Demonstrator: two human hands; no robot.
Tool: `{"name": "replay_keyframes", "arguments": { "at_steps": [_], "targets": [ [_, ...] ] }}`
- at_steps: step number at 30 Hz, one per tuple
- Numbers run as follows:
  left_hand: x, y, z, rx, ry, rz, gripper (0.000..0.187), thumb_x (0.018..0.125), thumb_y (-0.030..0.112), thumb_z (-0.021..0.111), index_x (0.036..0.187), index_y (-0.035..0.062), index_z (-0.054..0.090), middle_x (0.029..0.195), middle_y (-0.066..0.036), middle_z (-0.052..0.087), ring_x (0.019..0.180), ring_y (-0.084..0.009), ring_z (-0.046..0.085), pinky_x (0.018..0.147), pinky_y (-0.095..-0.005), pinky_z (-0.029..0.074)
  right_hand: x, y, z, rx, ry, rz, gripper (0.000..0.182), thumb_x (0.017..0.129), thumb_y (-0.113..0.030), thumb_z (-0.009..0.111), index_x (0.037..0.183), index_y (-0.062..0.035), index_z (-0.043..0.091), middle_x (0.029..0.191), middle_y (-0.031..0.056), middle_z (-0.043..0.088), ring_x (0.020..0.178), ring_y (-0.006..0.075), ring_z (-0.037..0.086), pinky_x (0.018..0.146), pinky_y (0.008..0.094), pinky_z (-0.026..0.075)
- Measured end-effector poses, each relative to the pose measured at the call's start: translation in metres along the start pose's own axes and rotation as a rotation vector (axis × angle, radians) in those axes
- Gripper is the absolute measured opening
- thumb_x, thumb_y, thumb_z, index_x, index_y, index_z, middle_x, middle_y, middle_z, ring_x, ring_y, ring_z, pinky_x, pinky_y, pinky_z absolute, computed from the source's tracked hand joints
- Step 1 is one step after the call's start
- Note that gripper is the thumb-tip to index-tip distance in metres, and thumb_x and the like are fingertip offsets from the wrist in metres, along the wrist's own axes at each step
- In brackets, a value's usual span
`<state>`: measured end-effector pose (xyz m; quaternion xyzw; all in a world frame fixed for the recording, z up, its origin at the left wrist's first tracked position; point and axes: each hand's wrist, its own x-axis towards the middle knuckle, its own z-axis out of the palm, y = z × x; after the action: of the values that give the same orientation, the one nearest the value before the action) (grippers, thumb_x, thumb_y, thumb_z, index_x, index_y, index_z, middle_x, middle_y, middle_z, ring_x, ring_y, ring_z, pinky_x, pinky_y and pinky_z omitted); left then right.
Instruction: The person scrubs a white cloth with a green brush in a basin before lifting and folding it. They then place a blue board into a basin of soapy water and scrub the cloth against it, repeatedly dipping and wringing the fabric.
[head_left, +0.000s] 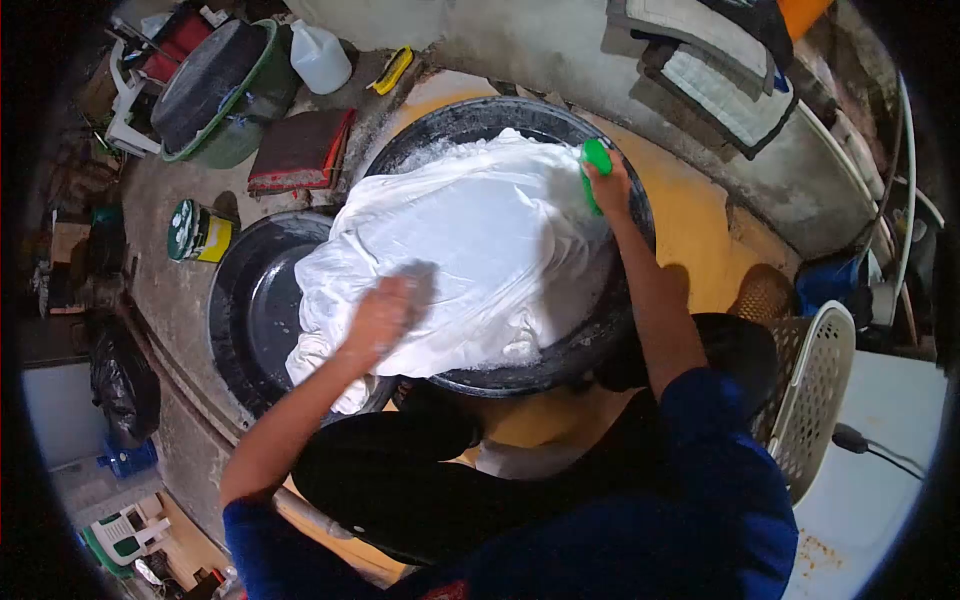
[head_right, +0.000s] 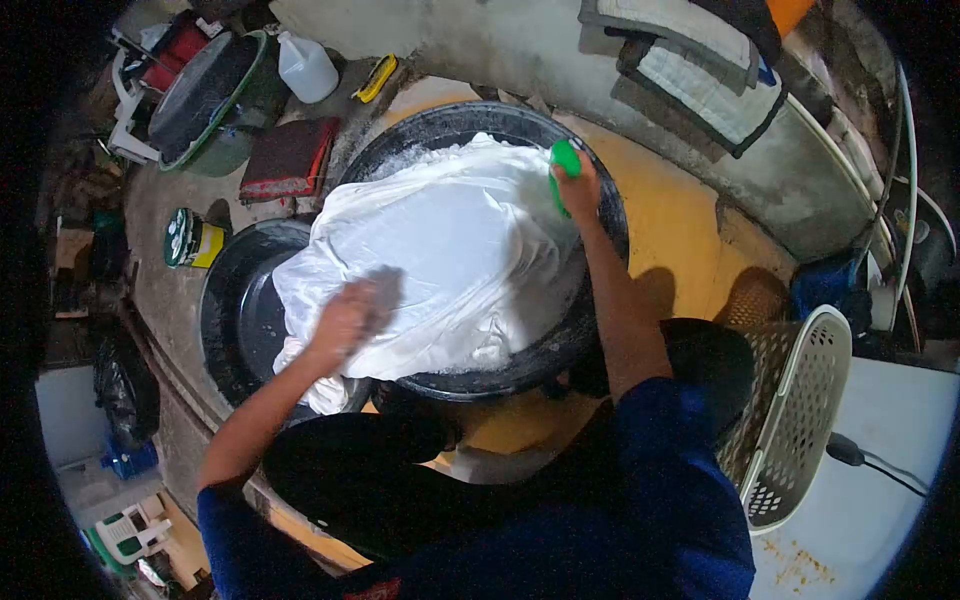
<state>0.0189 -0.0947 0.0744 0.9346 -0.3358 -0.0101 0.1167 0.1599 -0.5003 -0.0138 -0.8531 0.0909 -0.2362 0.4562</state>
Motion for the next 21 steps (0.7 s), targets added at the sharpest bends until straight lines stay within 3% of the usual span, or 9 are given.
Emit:
{"name": "replay_keyframes", "arguments": {
  "at_steps": [1,3,9,12,14,17,19,20,21],
  "targets": [
    [0.007,0.016,0.031,-0.048,-0.132,-0.014,0.034,0.077,0.02,0.055,0.102,-0.002,0.048,0.089,-0.018,0.054,0.08,-0.033,0.054,0.073,-0.0405,0.045,-0.001,0.0,0.002,0.005,0.0,0.0,0.037,0.071,-0.024,0.065,0.102,-0.0077,0.054,0.086,0.0129,0.061,0.081,0.03,0.059,0.071,0.0371,0.046],
    [0.028,0.058,0.045,-0.02,-0.048,0.127,0.037,0.077,0.017,0.052,0.107,-0.0029,0.045,0.089,-0.018,0.054,0.079,-0.0322,0.056,0.072,-0.0374,0.047,0.001,-0.003,0.006,0.056,-0.014,0.024,0.037,0.07,-0.023,0.065,0.101,-0.0062,0.055,0.086,0.0135,0.061,0.081,0.029,0.06,0.071,0.0362,0.045],
    [0.034,0.064,0.052,0.169,-0.144,0.197,0.038,0.077,0.01,0.048,0.112,-0.0037,0.042,0.086,-0.016,0.056,0.076,-0.0271,0.059,0.063,-0.0313,0.049,0.003,0.001,0.01,0.161,-0.108,0.109,0.038,0.07,-0.025,0.066,0.101,-0.0057,0.054,0.087,0.0148,0.061,0.083,0.0292,0.059,0.069,0.0376,0.046],
    [0.024,0.083,0.003,0.112,-0.587,0.006,0.037,0.081,0.015,0.049,0.113,-0.0027,0.043,0.092,-0.017,0.054,0.083,-0.0226,0.058,0.065,-0.0292,0.052,-0.006,0.008,0.012,0.131,-0.224,0.126,0.041,0.071,-0.028,0.066,0.104,-0.0074,0.053,0.089,0.0153,0.06,0.084,0.0296,0.059,0.071,0.0384,0.045],
    [-0.029,0.06,0.043,0.234,-0.534,0.362,0.032,0.084,0.016,0.045,0.11,-0.0023,0.044,0.09,-0.015,0.054,0.078,-0.0198,0.058,0.062,-0.0285,0.051,-0.016,0.001,0.014,0.122,-0.291,0.167,0.043,0.071,-0.031,0.066,0.105,-0.0088,0.052,0.091,0.0155,0.06,0.086,0.0299,0.058,0.072,0.0388,0.045],
    [-0.081,0.063,0.089,0.003,-0.381,0.575,0.03,0.082,0.013,0.043,0.107,-0.0039,0.045,0.081,-0.011,0.055,0.069,-0.0177,0.058,0.059,-0.0255,0.049,-0.025,0.01,0.028,-0.052,-0.319,0.061,0.04,0.073,-0.028,0.065,0.103,-0.0062,0.052,0.09,0.0136,0.06,0.084,0.027,0.058,0.071,0.0369,0.044],
    [-0.089,0.072,0.092,0.483,-0.006,0.822,0.028,0.082,0.015,0.043,0.103,-0.0031,0.045,0.077,-0.009,0.054,0.069,-0.016,0.057,0.059,-0.0241,0.048,-0.032,0.002,0.026,-0.053,-0.389,0.073,0.042,0.073,-0.03,0.064,0.105,-0.0066,0.051,0.092,0.015,0.06,0.085,0.0303,0.058,0.072,0.0382,0.044],
    [-0.088,0.079,0.085,1.12,0.335,0.99,0.026,0.084,0.018,0.043,0.101,-0.0014,0.046,0.078,-0.01,0.053,0.071,-0.0146,0.056,0.061,-0.0241,0.047,-0.033,0.004,0.029,-0.081,-0.394,0.067,0.042,0.073,-0.031,0.064,0.106,-0.0068,0.051,0.092,0.0148,0.06,0.086,0.0305,0.058,0.072,0.0382,0.044],
    [-0.086,0.081,0.079,1.153,0.27,0.977,0.026,0.084,0.021,0.043,0.1,-0.0004,0.047,0.08,-0.009,0.052,0.075,-0.0139,0.054,0.066,-0.0257,0.045,-0.032,0.003,0.03,-0.11,-0.399,0.059,0.043,0.074,-0.031,0.064,0.106,-0.007,0.05,0.092,0.0146,0.06,0.086,0.0306,0.058,0.072,0.0383,0.044]
  ]
}}
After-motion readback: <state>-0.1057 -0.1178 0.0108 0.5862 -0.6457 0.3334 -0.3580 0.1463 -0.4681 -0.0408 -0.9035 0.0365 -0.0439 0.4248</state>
